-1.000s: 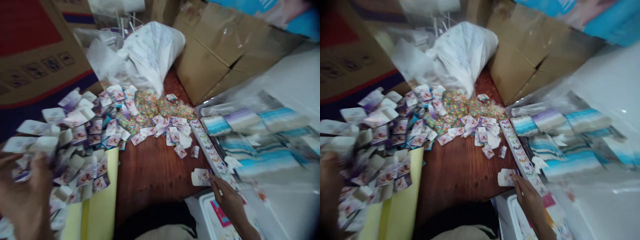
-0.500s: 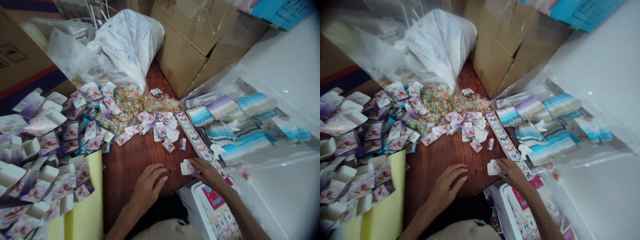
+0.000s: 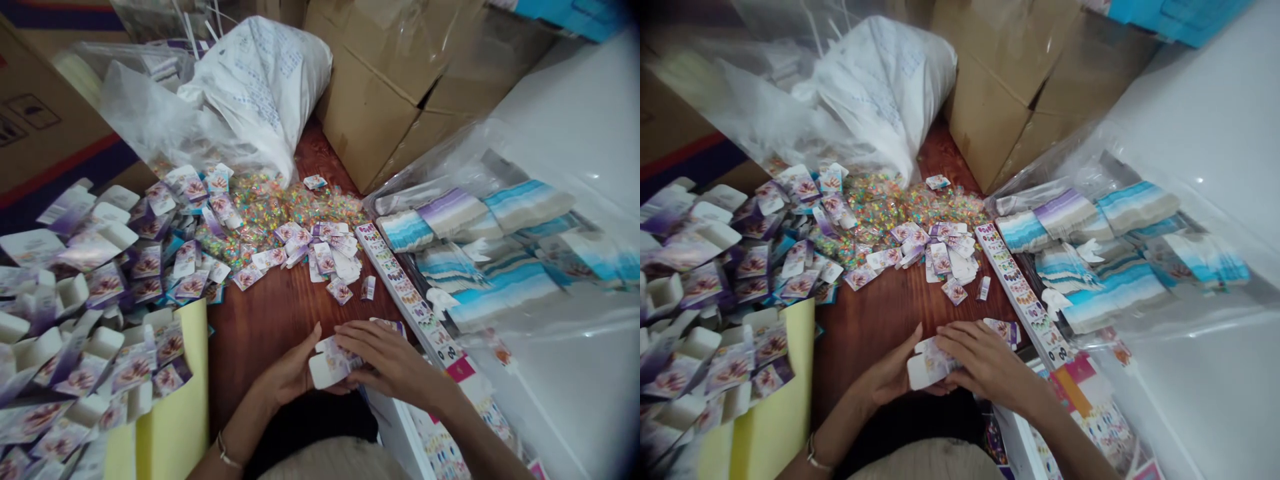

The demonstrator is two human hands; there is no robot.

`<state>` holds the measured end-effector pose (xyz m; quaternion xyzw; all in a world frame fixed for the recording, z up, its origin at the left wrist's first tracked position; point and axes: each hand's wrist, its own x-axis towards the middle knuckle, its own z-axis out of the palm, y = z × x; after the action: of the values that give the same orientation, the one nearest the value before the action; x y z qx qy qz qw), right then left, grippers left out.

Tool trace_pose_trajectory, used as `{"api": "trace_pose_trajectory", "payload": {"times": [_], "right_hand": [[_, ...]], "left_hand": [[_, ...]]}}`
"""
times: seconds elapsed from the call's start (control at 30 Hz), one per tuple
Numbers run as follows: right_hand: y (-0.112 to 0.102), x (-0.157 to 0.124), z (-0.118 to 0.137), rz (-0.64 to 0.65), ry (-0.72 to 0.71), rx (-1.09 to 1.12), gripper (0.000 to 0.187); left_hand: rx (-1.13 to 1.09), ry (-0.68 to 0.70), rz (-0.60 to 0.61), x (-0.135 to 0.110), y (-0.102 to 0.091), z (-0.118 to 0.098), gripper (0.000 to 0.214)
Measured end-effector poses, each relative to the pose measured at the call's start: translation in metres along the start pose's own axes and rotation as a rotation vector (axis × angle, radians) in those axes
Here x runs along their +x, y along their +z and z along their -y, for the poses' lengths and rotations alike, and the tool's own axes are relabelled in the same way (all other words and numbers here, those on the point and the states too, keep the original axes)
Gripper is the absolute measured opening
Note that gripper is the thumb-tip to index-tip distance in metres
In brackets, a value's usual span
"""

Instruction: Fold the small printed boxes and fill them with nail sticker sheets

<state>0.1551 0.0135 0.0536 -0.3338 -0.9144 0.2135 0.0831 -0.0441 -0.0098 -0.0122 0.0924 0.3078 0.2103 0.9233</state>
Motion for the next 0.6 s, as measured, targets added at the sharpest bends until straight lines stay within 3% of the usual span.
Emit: {"api": "trace_pose_trajectory", "payload": {"times": [0.2, 0.3, 0.37, 0.47, 0.53, 0.6], "right_hand": [[0.004, 0.046, 0.002, 0.046, -0.080, 0.283, 0.060], [0.009, 0.062, 0.000, 0.006, -0.061, 0.435, 0.054], [0.014, 0.069, -0.002, -0.012, 0.025, 0.603, 0.049], [0.027, 0.075, -0.002, 0.065, 0.263, 1.020, 0.036], [0.038, 0.076, 0.001, 0.121, 0.447, 1.394, 0.037], [0.049, 0.078, 0.008, 0.130, 0.591, 1.716, 0.042]], "left_hand": [[-0.061, 0.144, -0.023, -0.026, -0.001, -0.007, 0.071], [-0.021, 0.248, -0.152, -0.031, -0.008, -0.007, 0.066], [0.092, 0.347, -0.344, -0.033, -0.016, -0.006, 0.061], [0.375, 0.614, -0.668, -0.037, -0.024, -0.005, 0.057], [0.513, 0.752, -0.730, -0.041, -0.025, -0.005, 0.060], [0.519, 0.757, -0.668, -0.044, -0.025, -0.006, 0.060]]}}
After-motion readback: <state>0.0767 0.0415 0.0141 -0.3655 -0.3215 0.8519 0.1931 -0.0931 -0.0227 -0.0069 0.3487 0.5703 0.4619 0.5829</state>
